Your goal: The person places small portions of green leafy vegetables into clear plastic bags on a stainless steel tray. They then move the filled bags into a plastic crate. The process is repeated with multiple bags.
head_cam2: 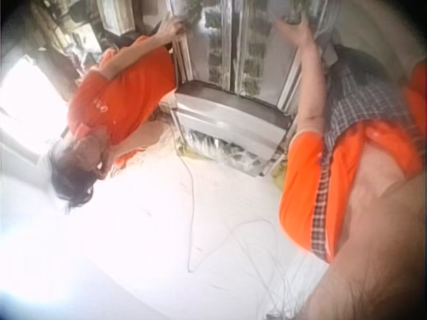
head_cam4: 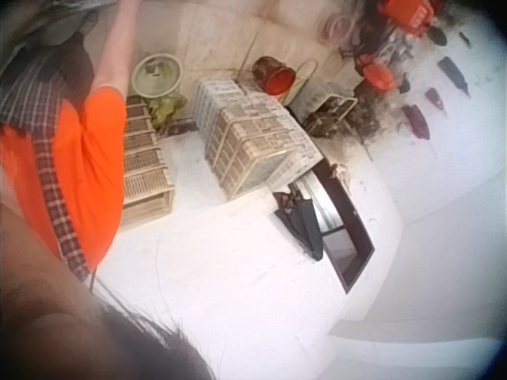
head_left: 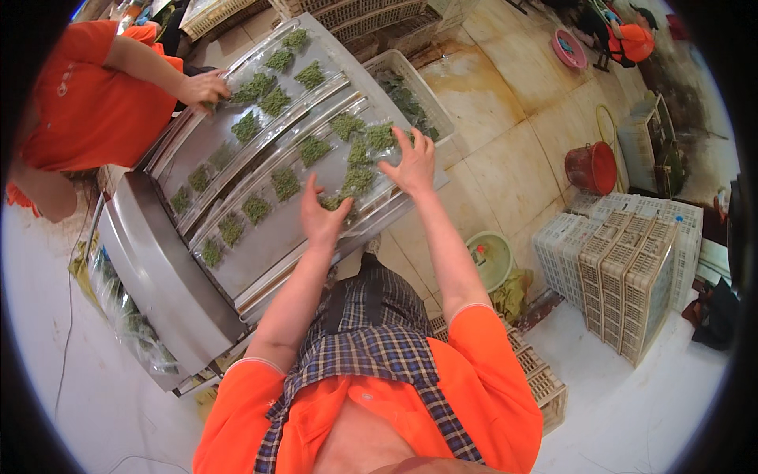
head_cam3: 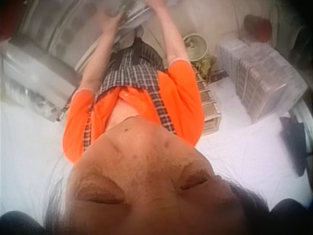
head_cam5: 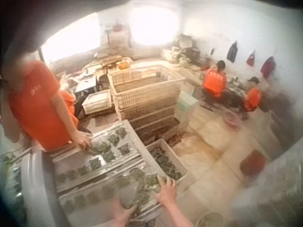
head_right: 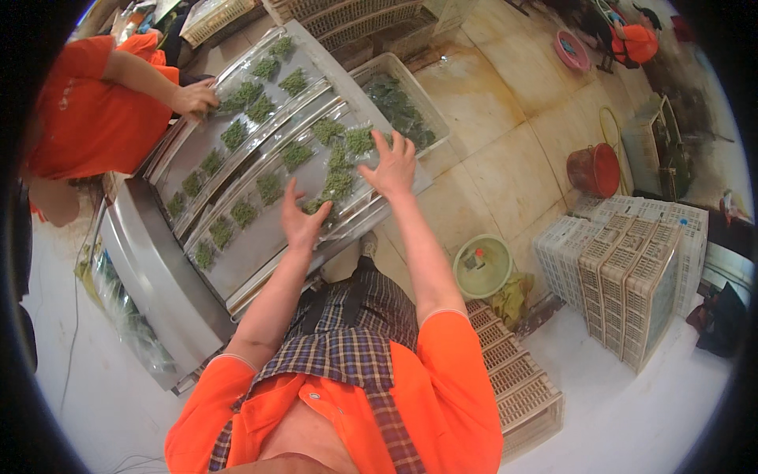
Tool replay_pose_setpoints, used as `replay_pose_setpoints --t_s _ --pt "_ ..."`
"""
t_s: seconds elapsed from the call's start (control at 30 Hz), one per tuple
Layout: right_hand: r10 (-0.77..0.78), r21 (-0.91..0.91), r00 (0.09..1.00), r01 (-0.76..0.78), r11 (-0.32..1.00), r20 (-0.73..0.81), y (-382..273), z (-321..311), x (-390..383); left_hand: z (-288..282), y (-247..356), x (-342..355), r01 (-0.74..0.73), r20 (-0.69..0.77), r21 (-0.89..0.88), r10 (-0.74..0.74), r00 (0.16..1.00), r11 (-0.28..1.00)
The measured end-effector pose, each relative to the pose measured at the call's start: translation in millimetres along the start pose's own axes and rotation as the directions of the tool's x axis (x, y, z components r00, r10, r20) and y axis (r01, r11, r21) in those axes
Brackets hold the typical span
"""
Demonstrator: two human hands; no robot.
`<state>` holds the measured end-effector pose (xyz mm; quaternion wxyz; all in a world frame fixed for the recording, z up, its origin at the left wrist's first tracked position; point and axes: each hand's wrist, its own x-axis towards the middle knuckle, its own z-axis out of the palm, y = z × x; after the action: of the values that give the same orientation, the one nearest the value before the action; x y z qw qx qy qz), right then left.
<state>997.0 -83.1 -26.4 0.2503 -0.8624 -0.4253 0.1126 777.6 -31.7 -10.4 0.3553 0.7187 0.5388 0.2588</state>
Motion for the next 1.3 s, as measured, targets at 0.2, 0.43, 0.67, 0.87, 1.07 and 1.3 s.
replay_pose_setpoints --t_s 0.2,0.43,0.67,0.87,1.07,1.3 --pt "0.178 0.527 0.972 -0.072 0.847 -0.153 79.3 15.6 39.0 86.6 54.0 33.5 0.050 0.088 -0.167 -0.036 0.995 0.985" --pt "0.301 0.910 0.953 -0.111 0.400 -0.017 71.0 12.1 30.3 139.0 110.8 90.1 -0.036 0.029 -0.467 0.056 0.998 0.884" --pt "0.015 -0.028 0.985 -0.020 0.999 -0.173 -20.9 17.9 25.9 -14.4 4.0 74.2 -0.325 -0.269 0.128 0.348 0.898 0.937" --pt "0.138 -0.083 0.982 -0.128 0.988 0.128 -115.9 52.4 49.2 -184.4 -168.9 20.6 0.431 -0.722 0.375 -0.033 0.691 0.821" --pt "0.091 -0.211 0.963 -0.037 0.977 0.253 -132.3 57.2 18.1 -105.9 -112.8 8.7 0.563 -0.442 0.468 -0.371 0.817 0.682" --pt "-0.167 -0.056 0.973 0.177 0.983 0.157 -100.9 40.2 26.8 -39.7 -23.8 3.5 0.302 -0.206 0.381 -0.238 0.949 0.874"
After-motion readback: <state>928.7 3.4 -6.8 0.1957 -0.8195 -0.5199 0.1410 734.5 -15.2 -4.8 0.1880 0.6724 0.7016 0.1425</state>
